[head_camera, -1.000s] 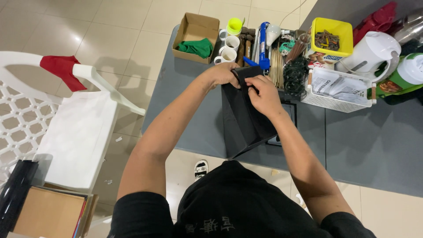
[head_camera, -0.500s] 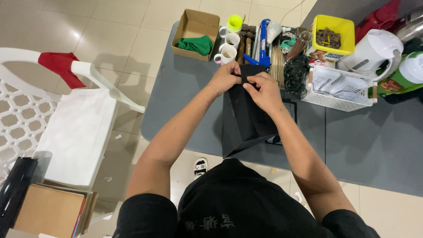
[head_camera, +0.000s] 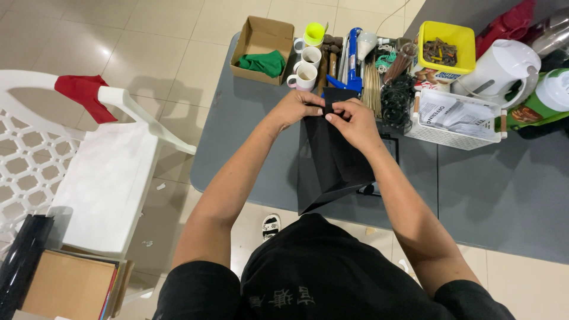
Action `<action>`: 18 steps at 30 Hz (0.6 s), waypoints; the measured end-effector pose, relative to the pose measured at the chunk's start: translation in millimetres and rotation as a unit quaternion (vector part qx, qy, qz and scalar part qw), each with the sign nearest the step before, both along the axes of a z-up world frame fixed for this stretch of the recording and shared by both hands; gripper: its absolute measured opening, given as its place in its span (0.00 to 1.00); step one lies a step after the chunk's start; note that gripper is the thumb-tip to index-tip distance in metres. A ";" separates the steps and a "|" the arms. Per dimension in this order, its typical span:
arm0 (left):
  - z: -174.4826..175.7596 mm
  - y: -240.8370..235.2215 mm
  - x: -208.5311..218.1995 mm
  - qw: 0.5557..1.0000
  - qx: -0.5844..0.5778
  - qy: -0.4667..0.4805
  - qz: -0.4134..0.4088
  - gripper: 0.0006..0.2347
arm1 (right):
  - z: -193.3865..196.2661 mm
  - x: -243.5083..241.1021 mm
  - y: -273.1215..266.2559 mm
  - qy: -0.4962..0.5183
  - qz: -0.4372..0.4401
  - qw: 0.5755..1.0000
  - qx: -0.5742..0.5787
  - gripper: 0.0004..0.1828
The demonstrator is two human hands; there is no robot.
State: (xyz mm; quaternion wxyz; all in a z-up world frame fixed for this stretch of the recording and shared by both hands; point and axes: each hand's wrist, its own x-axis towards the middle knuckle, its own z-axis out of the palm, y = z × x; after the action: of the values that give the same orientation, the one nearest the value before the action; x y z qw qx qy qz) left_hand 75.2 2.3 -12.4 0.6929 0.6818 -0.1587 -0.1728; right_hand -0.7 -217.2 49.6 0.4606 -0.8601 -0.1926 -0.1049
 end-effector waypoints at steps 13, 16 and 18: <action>-15.2 -9.4 4.6 0.997 -0.043 -0.057 0.016 0.09 | 5.4 -2.3 2.9 0.005 0.007 1.000 -0.013 0.17; -21.2 -14.3 4.5 0.992 -0.116 -0.036 0.038 0.10 | 7.1 -4.0 2.8 0.017 0.008 1.000 -0.012 0.17; -15.0 -14.9 -0.1 0.995 0.006 -0.061 0.083 0.07 | 7.4 -3.5 3.0 0.017 0.000 1.000 -0.022 0.17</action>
State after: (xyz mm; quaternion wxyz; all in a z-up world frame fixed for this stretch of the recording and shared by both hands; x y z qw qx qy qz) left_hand 75.2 -12.6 -27.4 0.6901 0.7057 -0.1423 -0.0739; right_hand -4.1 -214.2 57.0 0.4450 -0.8717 -0.1865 -0.0859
